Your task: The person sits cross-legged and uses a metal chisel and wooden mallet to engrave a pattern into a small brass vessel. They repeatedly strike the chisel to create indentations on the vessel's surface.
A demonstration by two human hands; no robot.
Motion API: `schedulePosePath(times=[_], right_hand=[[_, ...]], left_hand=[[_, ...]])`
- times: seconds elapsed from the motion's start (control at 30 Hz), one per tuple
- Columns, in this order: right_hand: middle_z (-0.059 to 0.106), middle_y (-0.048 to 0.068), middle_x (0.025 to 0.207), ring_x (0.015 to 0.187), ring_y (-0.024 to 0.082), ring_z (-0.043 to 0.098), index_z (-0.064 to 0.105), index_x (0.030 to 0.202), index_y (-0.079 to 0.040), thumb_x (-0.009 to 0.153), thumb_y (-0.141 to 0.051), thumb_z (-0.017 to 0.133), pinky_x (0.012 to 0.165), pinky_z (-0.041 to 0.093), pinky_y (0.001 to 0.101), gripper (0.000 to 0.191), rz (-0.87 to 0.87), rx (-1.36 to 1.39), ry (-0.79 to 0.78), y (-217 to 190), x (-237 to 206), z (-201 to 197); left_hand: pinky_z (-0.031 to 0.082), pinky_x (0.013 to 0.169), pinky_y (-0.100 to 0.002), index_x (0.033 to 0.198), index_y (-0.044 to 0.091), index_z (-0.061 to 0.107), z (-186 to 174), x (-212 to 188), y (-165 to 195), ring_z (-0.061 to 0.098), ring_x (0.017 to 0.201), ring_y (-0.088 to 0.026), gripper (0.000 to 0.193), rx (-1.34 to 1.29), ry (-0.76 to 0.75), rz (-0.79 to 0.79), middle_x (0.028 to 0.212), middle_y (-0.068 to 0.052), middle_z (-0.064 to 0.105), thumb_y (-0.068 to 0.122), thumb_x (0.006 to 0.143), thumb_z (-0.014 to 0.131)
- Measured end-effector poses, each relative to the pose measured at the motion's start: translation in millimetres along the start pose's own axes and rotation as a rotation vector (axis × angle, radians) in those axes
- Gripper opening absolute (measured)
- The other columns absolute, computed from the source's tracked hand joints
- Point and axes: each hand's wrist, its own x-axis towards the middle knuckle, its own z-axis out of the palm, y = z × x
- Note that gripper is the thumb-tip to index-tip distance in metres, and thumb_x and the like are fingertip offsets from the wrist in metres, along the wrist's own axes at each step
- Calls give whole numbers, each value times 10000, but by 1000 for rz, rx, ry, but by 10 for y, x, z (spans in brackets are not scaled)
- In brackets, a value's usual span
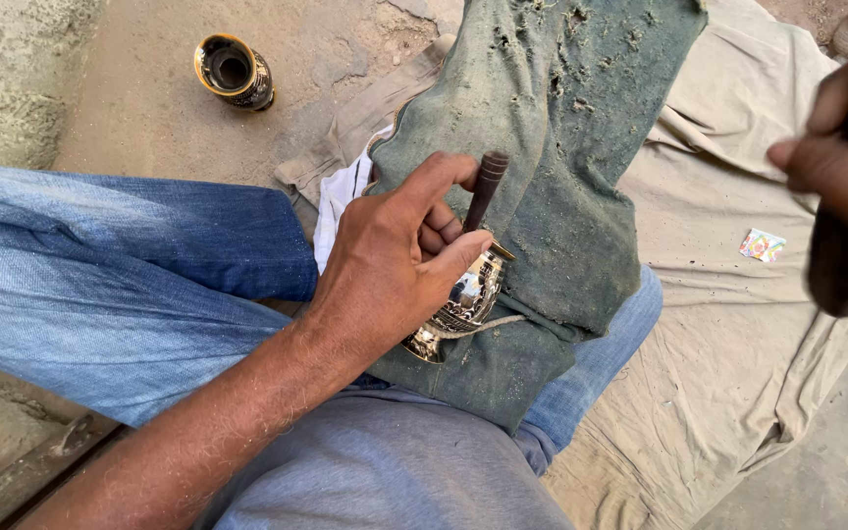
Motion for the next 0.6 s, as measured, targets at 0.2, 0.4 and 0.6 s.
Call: schedulePosePath(times=[0.2,0.4,0.6], right_hand=[[677,176,893,811,285,709,642,1226,39,714,62,684,700,582,404,514,-223,-151,44,62,-60,5],[681,193,892,817,300,705,641,1237,53,735,68,664,677,577,401,502,-184,-189,-21,135,-7,-6],[703,112,932,817,231,724,625,1189,-20,879,-73,652,723,602,336,316,38,105,-2,104,38,80]], left_hand=[[560,509,-257,1304,128,582,-8,-8,8,700,606,-90,431,-23,-23,-63,708,-8,679,129,925,786],[584,532,-242,1311,119,571,0,-18,6,718,645,-75,449,-3,15,-24,743,-8,688,128,921,793],[587,521,-232,1330,134,572,-1,-27,-3,714,645,-69,449,-32,-6,-66,736,-1,688,137,935,785]])
